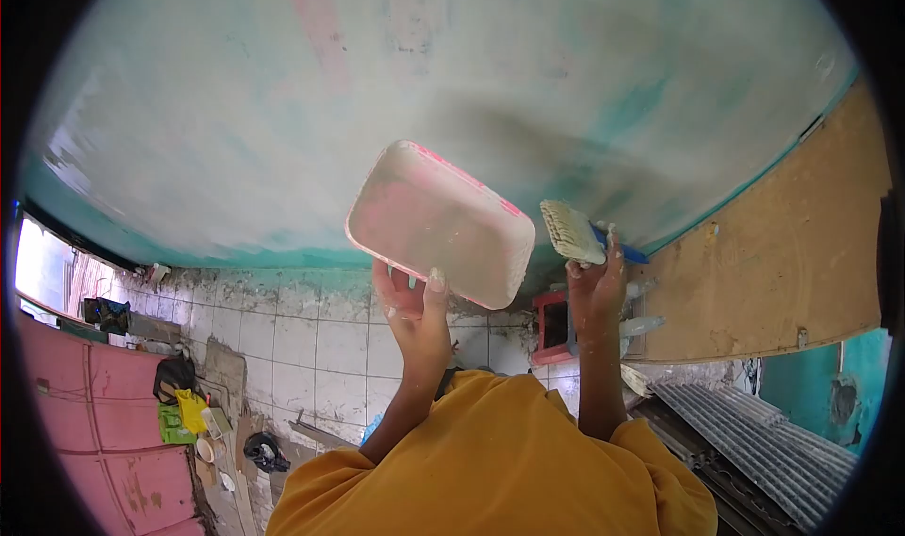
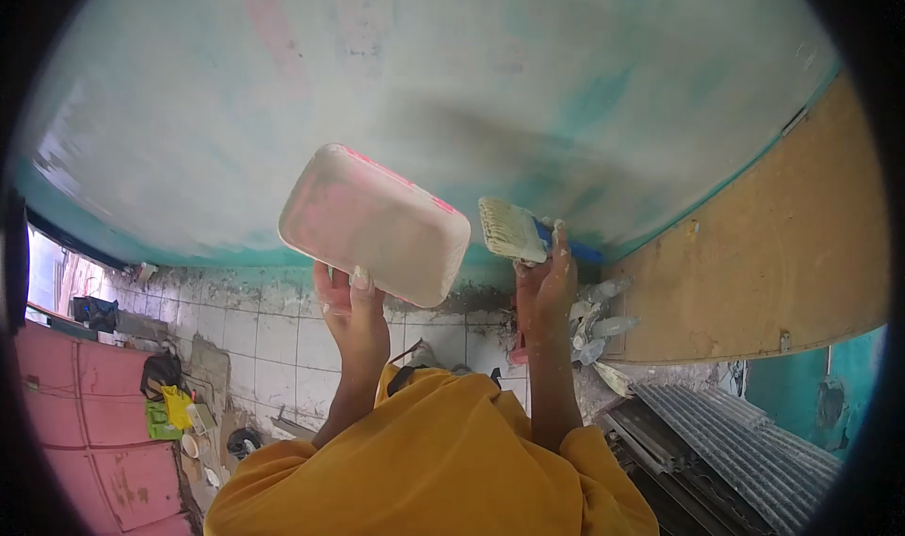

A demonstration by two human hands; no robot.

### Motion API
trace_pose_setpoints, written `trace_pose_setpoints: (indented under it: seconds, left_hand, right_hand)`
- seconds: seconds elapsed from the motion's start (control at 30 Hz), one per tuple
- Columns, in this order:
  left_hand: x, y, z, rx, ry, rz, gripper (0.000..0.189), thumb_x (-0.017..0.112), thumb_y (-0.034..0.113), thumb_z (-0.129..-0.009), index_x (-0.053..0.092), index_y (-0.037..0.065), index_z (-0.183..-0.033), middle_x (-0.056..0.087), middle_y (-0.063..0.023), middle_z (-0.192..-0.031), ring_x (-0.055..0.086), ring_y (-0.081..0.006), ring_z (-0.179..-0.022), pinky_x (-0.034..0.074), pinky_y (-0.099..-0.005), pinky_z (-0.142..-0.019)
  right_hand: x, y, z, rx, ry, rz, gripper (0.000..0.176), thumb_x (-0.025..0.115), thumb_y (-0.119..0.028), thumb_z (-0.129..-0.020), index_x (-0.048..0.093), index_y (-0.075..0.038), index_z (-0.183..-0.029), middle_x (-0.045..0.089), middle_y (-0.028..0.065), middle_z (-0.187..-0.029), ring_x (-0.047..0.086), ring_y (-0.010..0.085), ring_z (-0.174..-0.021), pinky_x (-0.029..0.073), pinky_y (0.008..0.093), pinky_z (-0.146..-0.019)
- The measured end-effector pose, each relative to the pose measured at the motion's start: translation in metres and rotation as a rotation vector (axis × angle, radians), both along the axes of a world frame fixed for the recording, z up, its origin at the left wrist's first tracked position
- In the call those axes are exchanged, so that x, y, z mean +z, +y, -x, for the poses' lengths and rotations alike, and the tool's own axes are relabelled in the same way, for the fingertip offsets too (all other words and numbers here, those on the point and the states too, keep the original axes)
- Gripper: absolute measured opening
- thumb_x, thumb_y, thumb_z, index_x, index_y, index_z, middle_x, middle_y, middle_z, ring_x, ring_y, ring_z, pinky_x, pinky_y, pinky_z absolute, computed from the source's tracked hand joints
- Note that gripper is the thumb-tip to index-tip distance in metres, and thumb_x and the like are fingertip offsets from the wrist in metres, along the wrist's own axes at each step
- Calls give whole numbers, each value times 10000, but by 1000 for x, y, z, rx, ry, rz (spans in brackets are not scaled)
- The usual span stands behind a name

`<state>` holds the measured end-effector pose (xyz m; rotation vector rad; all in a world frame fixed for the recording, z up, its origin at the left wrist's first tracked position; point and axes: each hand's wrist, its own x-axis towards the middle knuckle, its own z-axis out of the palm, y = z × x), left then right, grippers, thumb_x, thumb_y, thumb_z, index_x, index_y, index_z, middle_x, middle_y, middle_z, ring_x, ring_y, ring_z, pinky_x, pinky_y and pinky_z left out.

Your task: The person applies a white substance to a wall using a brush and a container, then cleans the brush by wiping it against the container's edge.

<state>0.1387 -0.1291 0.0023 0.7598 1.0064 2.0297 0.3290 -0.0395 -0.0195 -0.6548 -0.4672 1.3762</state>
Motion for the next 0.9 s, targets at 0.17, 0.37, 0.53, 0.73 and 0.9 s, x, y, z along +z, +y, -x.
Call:
trace_pose_setpoints:
  seconds: [0.17, 0.37, 0.53, 0.73, 0.9]
  left_hand:
    - [0, 13, 17, -21, 13, -16, 771, 631, 129, -927, 131, 16, -1503, 388, -130, -1387, 421, -216, -1279, 409, -388, -1031]
    - [4, 26, 43, 26, 119, -101, 779, 612, 88, -930, 96, 18, -1509, 367, -149, -1399, 414, -232, -1287, 376, -395, -1056]
    - [3, 31, 55, 84, 212, -156, 756, 586, 103, -942, 90, 19, -1507, 351, -158, -1414, 400, -239, -1305, 340, -392, -1075]
    - [-13, 33, 66, 86, 243, -170, 772, 578, 77, -924, 71, 20, -1504, 337, -166, -1424, 384, -240, -1315, 317, -409, -1089]
    - [-28, 22, 69, -110, 239, -227, 915, 579, -66, -835, -36, 51, -1502, 225, -180, -1480, 281, -277, -1388, 267, -458, -1125]
  right_hand:
    - [-13, 6, 27, 211, 195, -73, 309, 482, -318, -1024, 564, -69, -1188, 615, 36, -1097, 597, 123, -961, 470, 266, -719]
    - [14, 4, 64, -240, -138, -52, 175, 553, -185, -995, 589, -38, -1083, 627, 40, -976, 554, 74, -789, 445, 236, -629]
    - [40, -9, 78, -223, -773, -467, 164, 595, -117, -962, 665, 26, -923, 591, -19, -764, 486, 40, -665, 391, 214, -604]
    - [45, -9, 96, -293, -966, -609, 103, 684, -92, -895, 668, 3, -931, 591, -4, -715, 464, 50, -598, 356, 231, -531]
    - [50, -5, 112, -87, -1223, -510, 125, 719, -112, -851, 701, -32, -945, 633, 15, -711, 503, 95, -559, 392, 251, -529]
